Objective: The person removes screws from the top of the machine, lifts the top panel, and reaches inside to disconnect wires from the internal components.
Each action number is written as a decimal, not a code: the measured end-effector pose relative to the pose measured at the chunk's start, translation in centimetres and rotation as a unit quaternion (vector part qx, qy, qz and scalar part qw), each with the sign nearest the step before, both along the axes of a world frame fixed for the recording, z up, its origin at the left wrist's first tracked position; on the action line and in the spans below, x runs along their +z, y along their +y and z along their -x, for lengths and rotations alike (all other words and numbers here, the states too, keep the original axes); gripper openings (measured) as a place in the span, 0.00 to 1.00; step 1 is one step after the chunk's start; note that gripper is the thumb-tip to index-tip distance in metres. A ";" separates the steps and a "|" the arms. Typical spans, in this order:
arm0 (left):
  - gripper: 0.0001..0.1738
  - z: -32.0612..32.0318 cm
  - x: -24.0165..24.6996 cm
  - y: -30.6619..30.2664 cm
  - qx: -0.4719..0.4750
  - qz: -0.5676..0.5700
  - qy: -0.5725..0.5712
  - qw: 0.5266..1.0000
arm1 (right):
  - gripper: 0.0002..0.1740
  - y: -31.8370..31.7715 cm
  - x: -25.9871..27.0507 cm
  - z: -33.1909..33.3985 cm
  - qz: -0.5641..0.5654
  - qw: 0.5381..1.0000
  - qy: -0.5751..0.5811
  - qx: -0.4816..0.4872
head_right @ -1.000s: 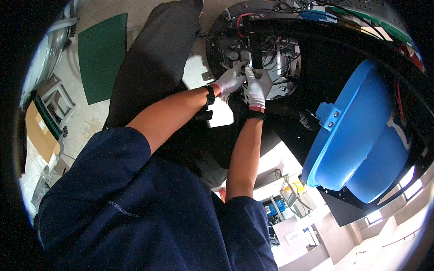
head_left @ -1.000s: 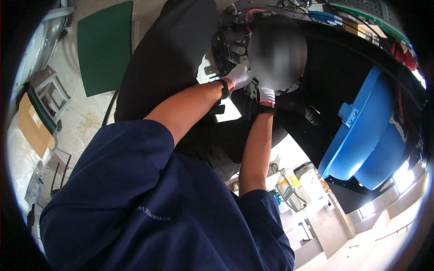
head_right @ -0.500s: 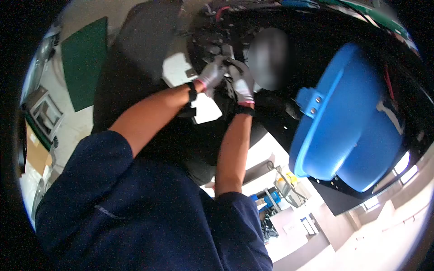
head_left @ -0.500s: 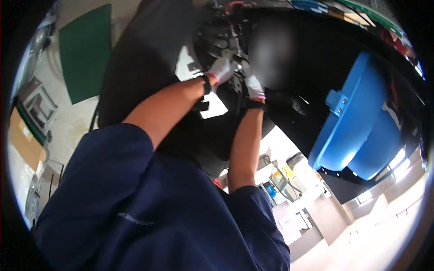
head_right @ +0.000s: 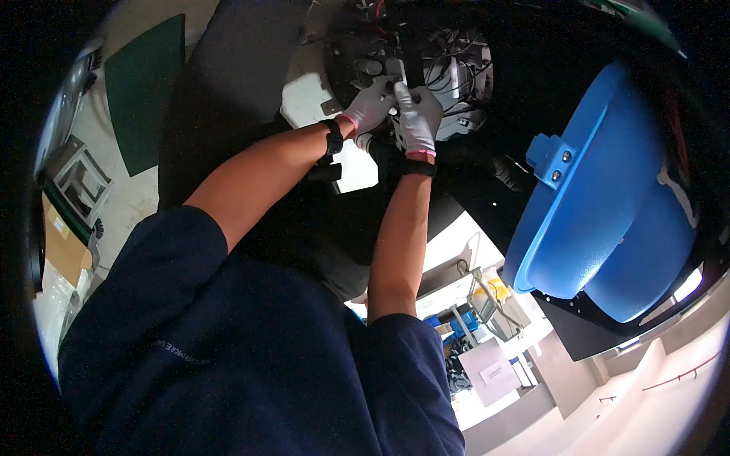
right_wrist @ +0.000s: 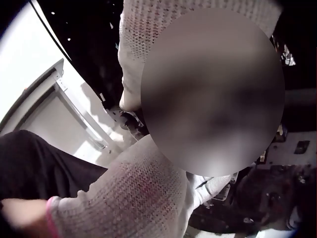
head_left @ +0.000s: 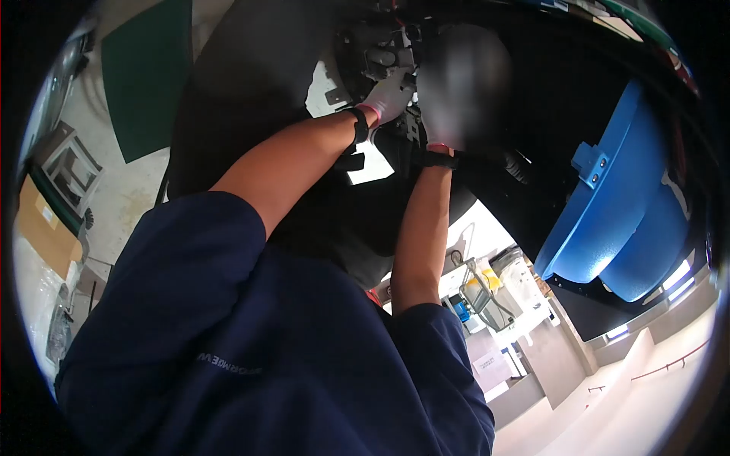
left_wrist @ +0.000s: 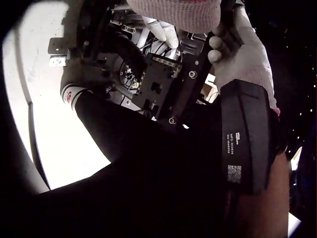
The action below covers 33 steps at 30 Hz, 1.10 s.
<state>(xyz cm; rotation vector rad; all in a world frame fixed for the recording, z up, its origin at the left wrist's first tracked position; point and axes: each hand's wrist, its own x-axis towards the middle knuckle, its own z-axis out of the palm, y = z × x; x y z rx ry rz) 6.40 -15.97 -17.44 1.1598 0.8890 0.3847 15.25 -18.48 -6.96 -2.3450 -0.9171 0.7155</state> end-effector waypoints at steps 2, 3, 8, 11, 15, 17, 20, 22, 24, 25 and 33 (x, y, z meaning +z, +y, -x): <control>0.27 0.0 0.1 0.1 -0.004 -0.002 0.003 1.000 | 0.23 0.2 -0.2 -0.3 0.049 0.995 -0.086 0.028; 0.27 0.0 0.4 0.2 -0.001 -0.004 0.003 1.000 | 0.26 0.3 -0.7 -0.1 0.014 0.996 -0.086 0.016; 0.28 0.6 1.6 0.5 -0.001 0.031 -0.017 0.999 | 0.24 0.3 -1.1 -0.1 0.024 0.999 -0.017 -0.026; 0.28 0.3 1.1 0.5 0.000 0.021 -0.013 1.000 | 0.21 0.6 -0.5 0.7 0.021 0.996 -0.069 -0.060; 0.28 0.3 0.7 0.3 0.006 0.017 -0.009 1.000 | 0.19 0.6 0.1 0.7 0.046 0.997 -0.033 -0.060; 0.28 0.5 0.9 0.5 0.003 0.018 -0.002 1.000 | 0.18 0.2 -0.5 0.1 0.040 0.999 -0.010 -0.020; 0.28 0.8 1.9 0.6 -0.002 0.020 0.011 1.000 | 0.19 0.1 -1.0 -0.4 0.042 0.997 0.044 -0.045; 0.28 1.1 2.6 0.4 -0.002 0.021 0.016 1.000 | 0.19 0.3 -0.8 -0.6 0.046 0.997 0.050 -0.036; 0.29 1.3 3.1 -0.1 0.065 0.039 0.002 0.997 | 0.20 0.7 -0.3 -0.4 0.050 0.997 0.056 -0.027; 0.29 1.5 3.2 -0.2 0.065 0.037 0.002 0.997 | 0.20 0.8 0.0 -0.1 0.044 0.997 0.054 -0.036; 0.29 -0.3 1.9 -0.2 0.010 0.419 -0.107 0.902 | 0.31 1.5 0.2 -0.6 0.141 0.990 -0.032 -0.005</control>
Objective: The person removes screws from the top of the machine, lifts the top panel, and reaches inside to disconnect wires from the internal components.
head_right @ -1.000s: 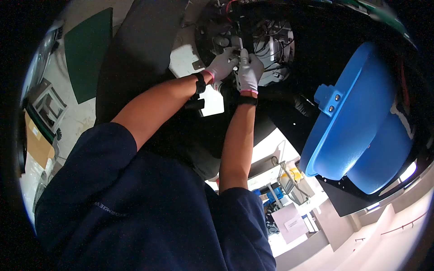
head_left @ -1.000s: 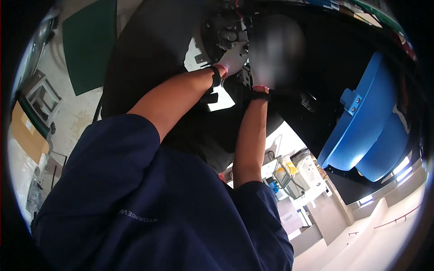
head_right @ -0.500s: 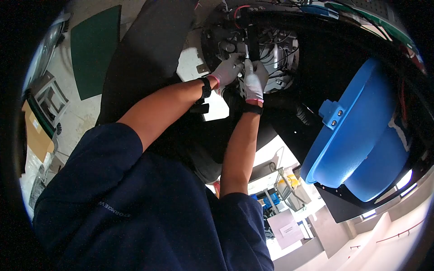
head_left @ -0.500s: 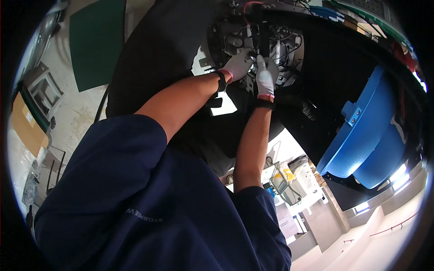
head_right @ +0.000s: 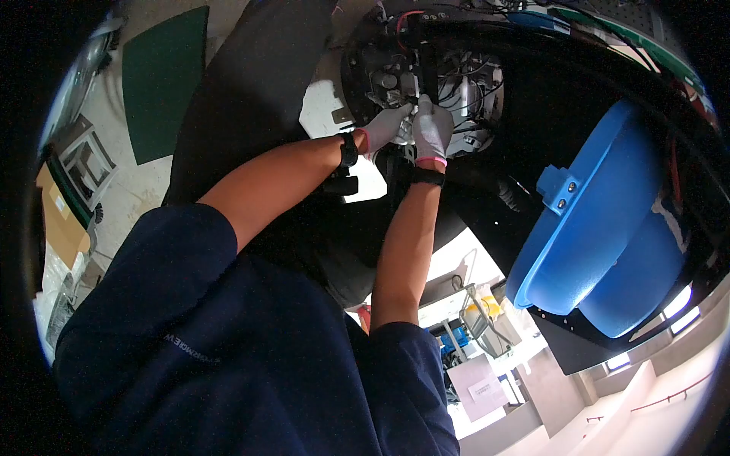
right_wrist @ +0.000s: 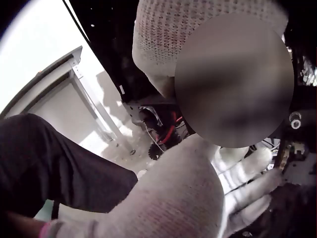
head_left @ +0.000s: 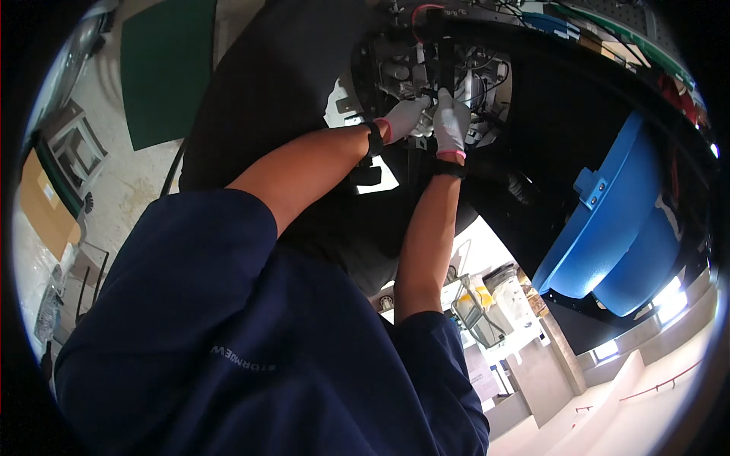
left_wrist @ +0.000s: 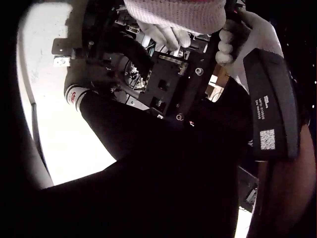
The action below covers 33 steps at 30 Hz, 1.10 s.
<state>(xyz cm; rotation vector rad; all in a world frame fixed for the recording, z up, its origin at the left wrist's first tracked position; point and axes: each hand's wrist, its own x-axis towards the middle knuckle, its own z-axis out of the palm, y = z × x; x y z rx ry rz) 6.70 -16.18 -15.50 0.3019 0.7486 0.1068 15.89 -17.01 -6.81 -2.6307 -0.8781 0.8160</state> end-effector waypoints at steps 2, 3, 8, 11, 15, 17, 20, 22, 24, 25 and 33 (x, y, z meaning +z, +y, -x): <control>0.28 -0.8 -0.3 -0.1 0.026 0.022 -0.012 0.999 | 0.31 -0.3 -1.1 -0.6 0.009 1.000 -0.019 -0.005; 0.27 -1.0 -0.5 -0.2 0.053 0.044 -0.023 0.997 | 0.32 -0.5 -1.6 -0.9 0.018 0.999 -0.037 -0.009; 0.26 -0.6 0.2 0.2 0.071 0.027 0.035 0.996 | 0.33 -0.5 -0.8 -0.6 0.019 1.000 -0.010 -0.010; 0.26 -0.6 -0.6 0.7 0.079 0.005 0.055 0.995 | 0.33 -0.6 -0.3 -0.4 -0.010 0.999 0.033 -0.022; 0.26 -0.8 -1.4 0.4 0.063 0.005 0.067 0.996 | 0.26 -1.1 -0.8 -0.5 -0.048 0.998 0.026 -0.043; 0.25 -0.8 -1.7 0.3 0.078 -0.001 0.065 0.995 | 0.20 -1.3 -1.8 0.2 -0.132 0.987 0.036 -0.081; 0.24 -0.7 -1.8 0.2 0.088 -0.002 0.067 0.994 | 0.13 -1.6 -2.2 0.8 -0.235 0.955 0.118 -0.137; 0.24 -0.5 -1.9 0.2 0.085 0.001 0.072 0.994 | 0.13 -1.5 -2.0 0.9 -0.255 0.935 0.191 -0.154; 0.23 -0.3 -2.3 0.3 0.059 -0.002 0.076 0.995 | 0.12 -1.5 -2.3 0.8 -0.229 0.952 0.162 -0.121; 0.23 -0.3 -2.4 0.3 0.059 -0.002 0.077 0.995 | 0.12 -1.6 -2.5 0.9 -0.229 0.952 0.163 -0.122; 0.22 -1.0 -7.7 -1.9 -0.175 -0.445 0.136 0.868 | 0.11 -1.7 -1.8 0.9 -0.210 0.949 0.211 -0.101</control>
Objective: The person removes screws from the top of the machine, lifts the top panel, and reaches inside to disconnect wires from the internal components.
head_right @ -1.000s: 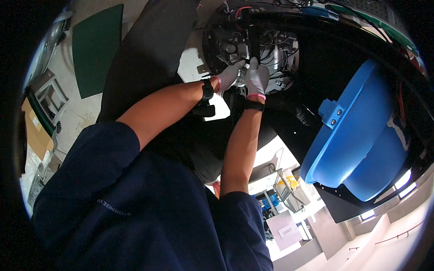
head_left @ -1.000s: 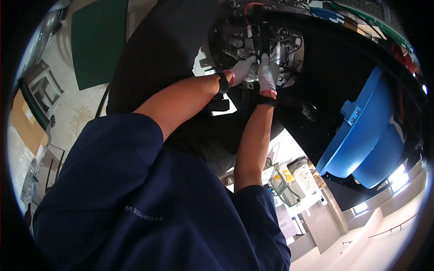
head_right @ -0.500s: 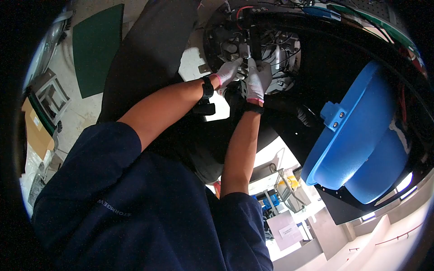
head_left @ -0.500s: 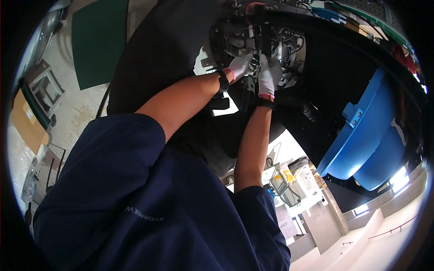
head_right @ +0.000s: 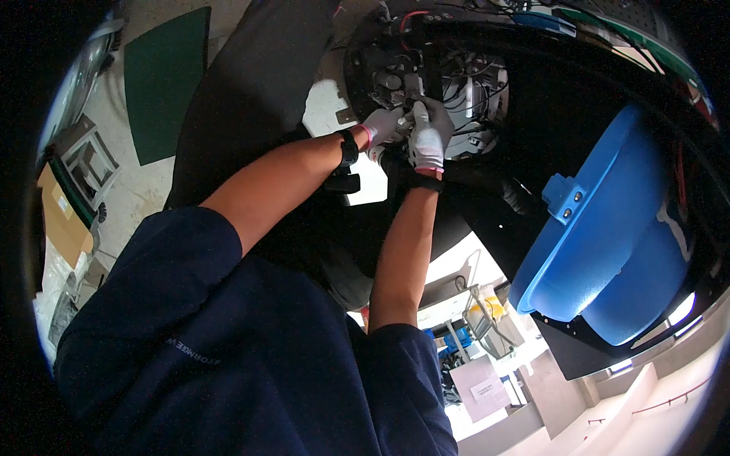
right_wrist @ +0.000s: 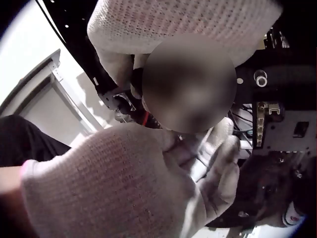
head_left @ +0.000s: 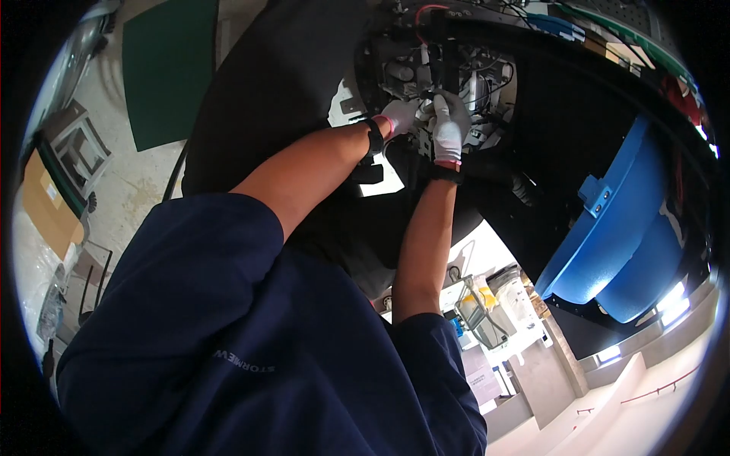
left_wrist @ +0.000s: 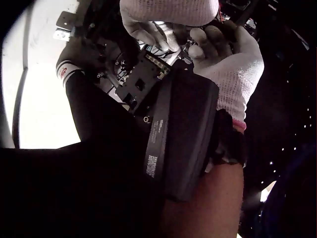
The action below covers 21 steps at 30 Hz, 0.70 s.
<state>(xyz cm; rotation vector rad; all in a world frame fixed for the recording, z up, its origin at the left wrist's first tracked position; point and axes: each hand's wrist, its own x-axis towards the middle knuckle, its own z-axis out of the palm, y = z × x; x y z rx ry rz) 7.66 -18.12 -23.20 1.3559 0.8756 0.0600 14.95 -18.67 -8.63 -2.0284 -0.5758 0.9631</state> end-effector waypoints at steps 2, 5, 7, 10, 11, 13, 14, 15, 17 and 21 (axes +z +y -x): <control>0.22 1.2 0.2 0.4 -0.089 -0.115 0.026 0.989 | 0.12 0.4 0.4 0.1 0.016 0.999 -0.031 -0.011; 0.23 3.0 1.0 0.5 -0.161 -0.143 0.084 0.973 | 0.15 0.7 -0.2 -0.8 0.048 0.992 -0.115 -0.011; 0.25 4.3 2.8 0.4 -0.156 -0.066 0.116 0.979 | 0.20 0.8 0.0 -0.9 0.053 0.979 -0.196 0.012; 0.25 4.4 2.9 -0.6 -0.285 -0.084 0.085 0.951 | 0.23 0.7 0.2 -1.1 0.129 0.951 -0.273 0.063; 0.24 4.2 2.9 -1.2 -0.283 -0.113 0.075 0.950 | 0.23 0.7 0.3 -1.1 0.129 0.951 -0.273 0.063; 0.24 3.9 2.5 -1.4 -0.293 -0.126 0.079 0.945 | 0.25 1.0 0.4 -1.0 0.181 0.930 -0.305 0.098; 0.25 3.9 2.5 -1.5 -0.303 -0.137 0.081 0.939 | 0.25 1.2 0.6 -0.7 0.182 0.930 -0.305 0.097; 0.25 4.0 2.4 -1.5 -0.304 -0.137 0.080 0.939 | 0.25 1.3 0.8 -0.2 0.162 0.935 -0.307 0.071; 0.23 4.4 1.9 -0.9 -0.288 -0.078 0.103 0.949 | 0.25 1.3 0.4 0.3 0.141 0.939 -0.310 0.044; 0.23 4.6 1.7 -0.1 -0.310 -0.046 0.103 0.944 | 0.18 1.1 -0.7 0.8 0.067 0.949 -0.306 -0.023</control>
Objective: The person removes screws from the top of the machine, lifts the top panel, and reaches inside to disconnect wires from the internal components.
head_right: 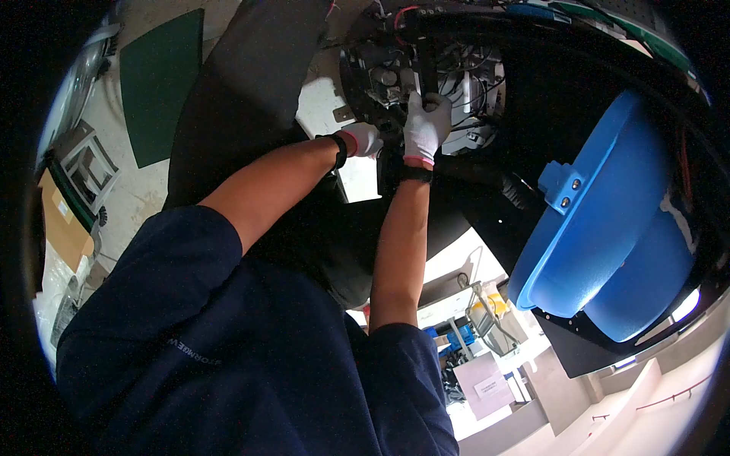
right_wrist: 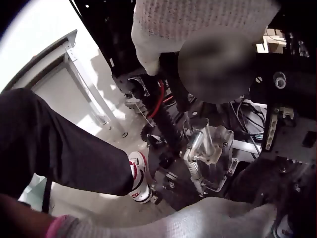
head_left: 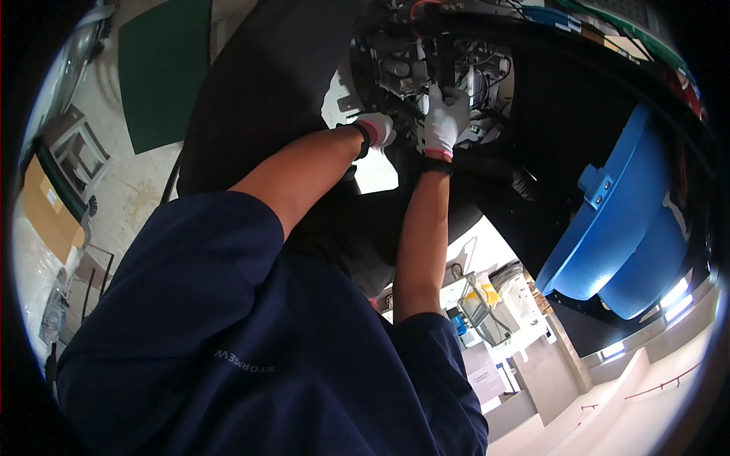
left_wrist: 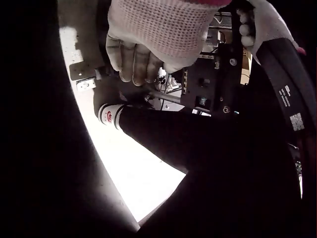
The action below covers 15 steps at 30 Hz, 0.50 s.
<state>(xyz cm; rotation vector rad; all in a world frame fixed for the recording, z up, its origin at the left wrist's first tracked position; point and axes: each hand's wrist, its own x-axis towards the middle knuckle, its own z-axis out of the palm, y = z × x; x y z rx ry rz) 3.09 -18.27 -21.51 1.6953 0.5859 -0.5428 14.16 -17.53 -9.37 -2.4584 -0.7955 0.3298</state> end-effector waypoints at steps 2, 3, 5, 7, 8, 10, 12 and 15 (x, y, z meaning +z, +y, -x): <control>0.23 0.2 0.3 -0.3 0.017 -0.026 -0.004 0.999 | 0.16 0.0 0.7 0.2 -0.031 0.999 0.037 -0.018; 0.23 0.3 0.5 -0.5 0.017 -0.026 -0.005 1.000 | 0.15 -0.1 1.1 0.1 -0.016 0.997 0.075 -0.003; 0.23 0.4 0.5 -0.7 0.047 -0.057 -0.014 0.997 | 0.14 -0.2 1.6 0.0 -0.001 0.994 0.112 0.012; 0.23 0.4 0.1 -0.7 0.040 -0.063 -0.016 0.997 | 0.14 -0.3 1.5 0.1 -0.001 0.993 0.108 0.041; 0.23 0.4 -0.2 -0.8 0.033 -0.067 -0.018 0.997 | 0.14 -0.5 1.0 -0.3 0.000 0.993 0.108 0.041; 0.23 0.2 -0.5 -0.3 0.014 -0.037 -0.013 0.999 | 0.14 -1.3 -0.3 -1.5 -0.024 0.988 0.133 0.082; 0.24 0.4 0.1 -0.3 -0.007 -0.006 -0.008 1.000 | 0.13 -1.1 0.5 -1.1 -0.017 0.984 0.160 0.071; 0.23 0.5 0.6 -0.3 0.023 -0.040 -0.012 0.999 | 0.13 -0.7 0.8 -1.3 -0.005 0.979 0.195 0.059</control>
